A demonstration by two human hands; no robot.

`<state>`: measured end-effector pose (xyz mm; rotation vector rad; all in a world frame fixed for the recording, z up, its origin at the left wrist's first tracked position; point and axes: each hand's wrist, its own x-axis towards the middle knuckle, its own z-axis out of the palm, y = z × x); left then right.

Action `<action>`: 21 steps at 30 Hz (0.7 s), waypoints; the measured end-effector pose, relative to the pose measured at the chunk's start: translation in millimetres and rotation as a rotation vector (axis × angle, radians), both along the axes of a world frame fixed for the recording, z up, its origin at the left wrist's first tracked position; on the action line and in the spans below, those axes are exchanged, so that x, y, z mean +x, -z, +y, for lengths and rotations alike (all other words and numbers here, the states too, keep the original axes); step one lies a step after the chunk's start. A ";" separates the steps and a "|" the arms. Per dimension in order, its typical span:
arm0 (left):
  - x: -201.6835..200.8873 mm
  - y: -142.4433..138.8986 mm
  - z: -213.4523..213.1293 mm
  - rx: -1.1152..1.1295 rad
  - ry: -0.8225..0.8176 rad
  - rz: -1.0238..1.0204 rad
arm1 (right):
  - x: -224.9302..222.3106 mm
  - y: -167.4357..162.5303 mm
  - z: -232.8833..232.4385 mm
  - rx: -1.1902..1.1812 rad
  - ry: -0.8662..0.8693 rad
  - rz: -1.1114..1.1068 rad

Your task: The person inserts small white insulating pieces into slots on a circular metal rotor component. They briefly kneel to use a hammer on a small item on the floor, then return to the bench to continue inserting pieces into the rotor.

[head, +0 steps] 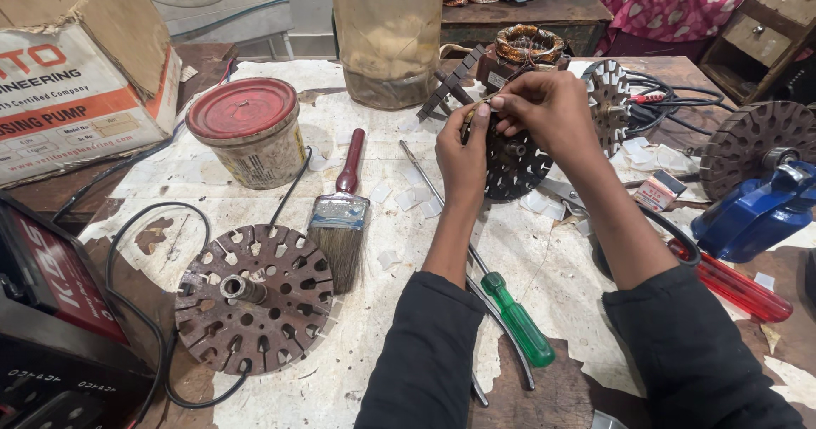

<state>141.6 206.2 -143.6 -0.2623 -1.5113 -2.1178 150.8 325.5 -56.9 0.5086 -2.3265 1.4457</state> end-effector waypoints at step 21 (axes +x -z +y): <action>2.1 -3.4 -1.8 -0.052 -0.052 -0.025 | -4.7 0.8 11.0 -0.147 -0.172 -0.143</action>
